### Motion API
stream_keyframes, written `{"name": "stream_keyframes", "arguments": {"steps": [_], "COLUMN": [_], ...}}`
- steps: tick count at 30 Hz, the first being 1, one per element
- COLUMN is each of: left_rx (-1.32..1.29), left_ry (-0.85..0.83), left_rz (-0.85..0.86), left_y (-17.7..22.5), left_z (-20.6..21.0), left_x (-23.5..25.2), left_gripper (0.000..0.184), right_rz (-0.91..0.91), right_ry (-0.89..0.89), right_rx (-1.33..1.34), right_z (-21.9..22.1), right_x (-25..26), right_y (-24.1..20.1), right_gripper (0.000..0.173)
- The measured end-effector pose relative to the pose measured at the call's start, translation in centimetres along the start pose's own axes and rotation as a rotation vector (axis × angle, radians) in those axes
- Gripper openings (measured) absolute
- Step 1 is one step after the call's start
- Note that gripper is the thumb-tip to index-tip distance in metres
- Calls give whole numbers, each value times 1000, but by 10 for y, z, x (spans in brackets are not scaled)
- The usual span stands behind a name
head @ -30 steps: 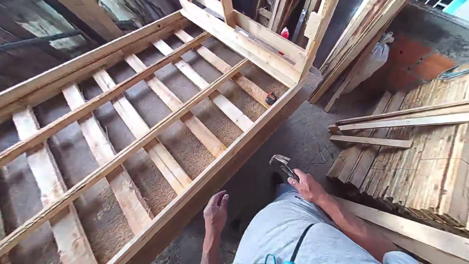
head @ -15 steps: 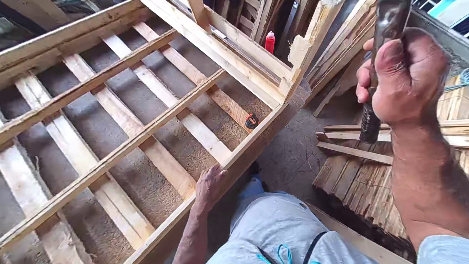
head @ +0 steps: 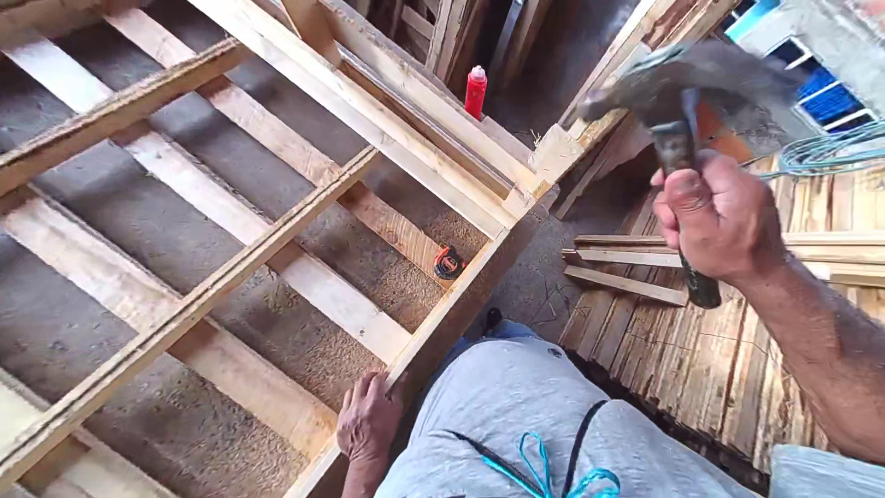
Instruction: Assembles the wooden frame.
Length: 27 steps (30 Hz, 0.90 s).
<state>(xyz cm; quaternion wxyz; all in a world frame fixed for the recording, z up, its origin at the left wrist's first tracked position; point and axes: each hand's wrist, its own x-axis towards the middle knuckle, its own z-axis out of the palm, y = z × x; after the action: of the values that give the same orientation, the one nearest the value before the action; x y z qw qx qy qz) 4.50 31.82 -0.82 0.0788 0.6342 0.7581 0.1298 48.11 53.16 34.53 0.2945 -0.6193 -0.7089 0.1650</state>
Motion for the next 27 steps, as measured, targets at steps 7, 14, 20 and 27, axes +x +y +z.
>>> {"name": "stream_keyframes", "arguments": {"steps": [7, 14, 20, 27], "left_rx": [10, 40, 64, 74], "left_ry": [-44, -40, -44, -41], "left_rz": [-68, -79, -84, -86], "left_y": [10, 10, 11, 15], "left_z": [-2, 1, 1, 2], "left_x": [1, 1, 0, 0], "left_gripper": [54, 57, 57, 57], "right_rz": [-132, -22, -189, -183], "right_ry": [46, -117, 92, 108], "right_rx": [219, 20, 298, 399], "right_z": [-37, -12, 14, -28], "right_x": [8, -2, -13, -21], "right_y": [-3, 30, 50, 27], "right_gripper": [48, 45, 48, 43]}}
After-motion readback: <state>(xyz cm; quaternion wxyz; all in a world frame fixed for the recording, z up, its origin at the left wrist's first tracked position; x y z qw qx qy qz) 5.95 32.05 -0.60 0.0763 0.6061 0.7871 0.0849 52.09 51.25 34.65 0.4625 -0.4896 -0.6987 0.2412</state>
